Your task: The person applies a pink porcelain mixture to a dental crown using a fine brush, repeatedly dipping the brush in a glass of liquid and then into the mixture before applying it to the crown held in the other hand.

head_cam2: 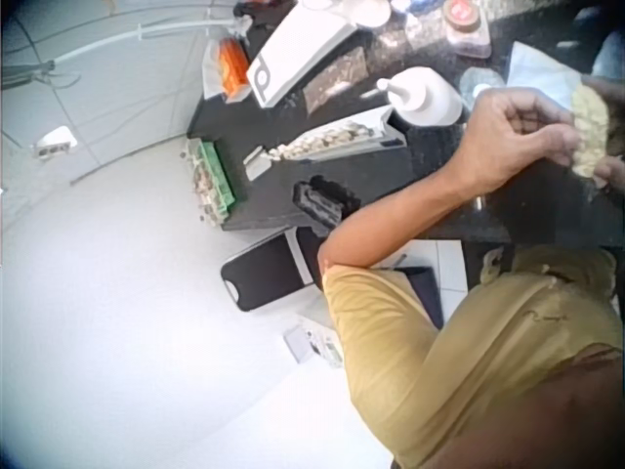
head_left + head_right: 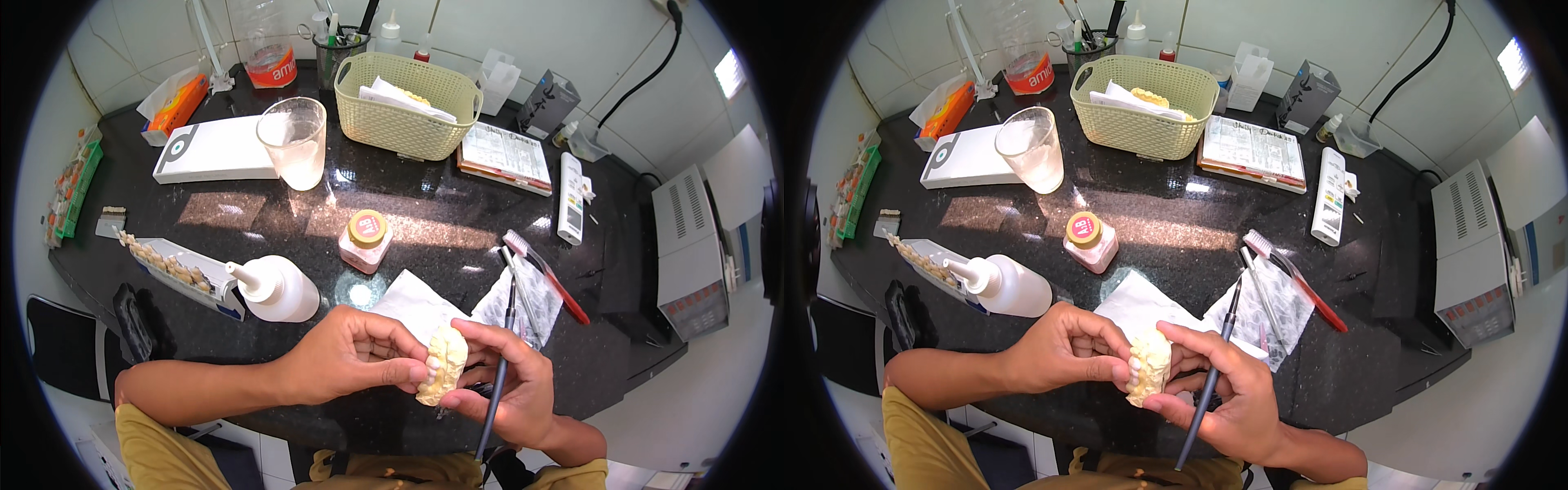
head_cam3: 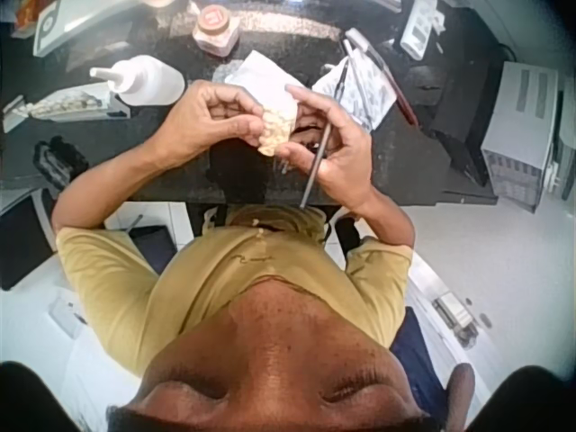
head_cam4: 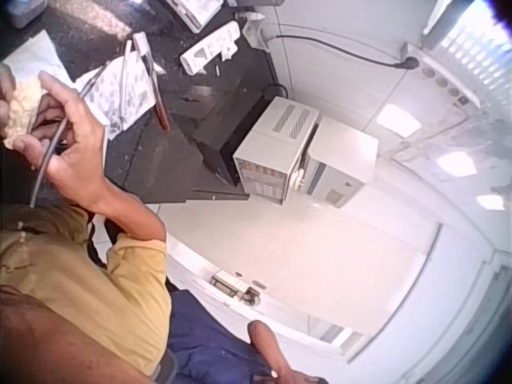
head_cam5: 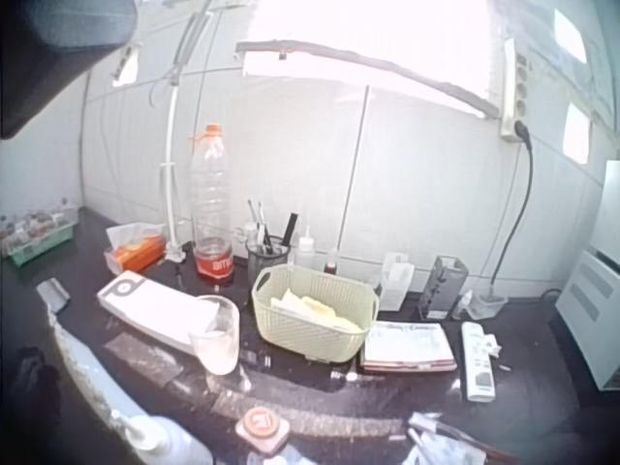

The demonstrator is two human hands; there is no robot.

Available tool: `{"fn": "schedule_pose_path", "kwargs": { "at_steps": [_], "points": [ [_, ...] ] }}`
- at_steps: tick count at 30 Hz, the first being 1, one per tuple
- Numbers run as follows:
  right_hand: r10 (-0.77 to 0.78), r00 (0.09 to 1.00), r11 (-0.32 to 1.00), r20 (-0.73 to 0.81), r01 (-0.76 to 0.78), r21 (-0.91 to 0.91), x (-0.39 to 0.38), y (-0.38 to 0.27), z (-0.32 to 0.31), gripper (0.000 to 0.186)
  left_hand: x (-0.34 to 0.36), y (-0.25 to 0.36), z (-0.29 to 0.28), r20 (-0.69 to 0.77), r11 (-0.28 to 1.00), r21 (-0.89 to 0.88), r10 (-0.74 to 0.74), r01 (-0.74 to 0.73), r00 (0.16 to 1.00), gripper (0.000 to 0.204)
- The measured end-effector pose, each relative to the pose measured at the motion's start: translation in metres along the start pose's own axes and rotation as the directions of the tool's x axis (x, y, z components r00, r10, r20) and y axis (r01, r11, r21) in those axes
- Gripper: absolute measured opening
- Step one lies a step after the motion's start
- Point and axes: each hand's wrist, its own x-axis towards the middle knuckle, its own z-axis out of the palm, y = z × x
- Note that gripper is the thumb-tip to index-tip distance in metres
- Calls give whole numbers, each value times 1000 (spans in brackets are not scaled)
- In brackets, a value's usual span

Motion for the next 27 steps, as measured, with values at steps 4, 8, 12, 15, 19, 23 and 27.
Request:
{"fn": "schedule_pose_path", "kwargs": {
  "at_steps": [4, 8, 12, 15, 19, 23, 27],
  "points": [
    [31, 1000, 999, -4, -31, 31, 1, -3, 1, 66, 0, 2, 0, 13, 1000, 1, -12, 12, 1000, 16],
    [42, 999, 999, -15, -42, -2, 0, -1, 0, 68, 0, 1, -2, 25, 1000, 14, -22, 22, 999, 15],
    [0, 1000, 1000, -4, 0, -18, 0, 0, 0, 66, 0, -1, 0, 13, 1000, 3, -3, 3, 1000, 15],
    [-22, 1000, 999, 1, 22, -38, 1, -1, 1, 65, 1, -2, -1, 11, 1000, 7, -5, 5, 1000, 14],
    [-38, 999, 998, 3, 38, -54, 1, 0, 0, 65, 0, -3, -1, 14, 1000, -4, -4, 4, 1000, 15],
    [-35, 999, 998, 1, 35, -52, 1, -1, 0, 64, 0, -3, -1, 13, 1000, 12, -7, 7, 1000, 15],
    [-29, 1000, 998, -4, 28, -57, 1, -1, 1, 64, 0, -4, -2, 16, 1000, 4, -5, 5, 1000, 15]
  ]
}}
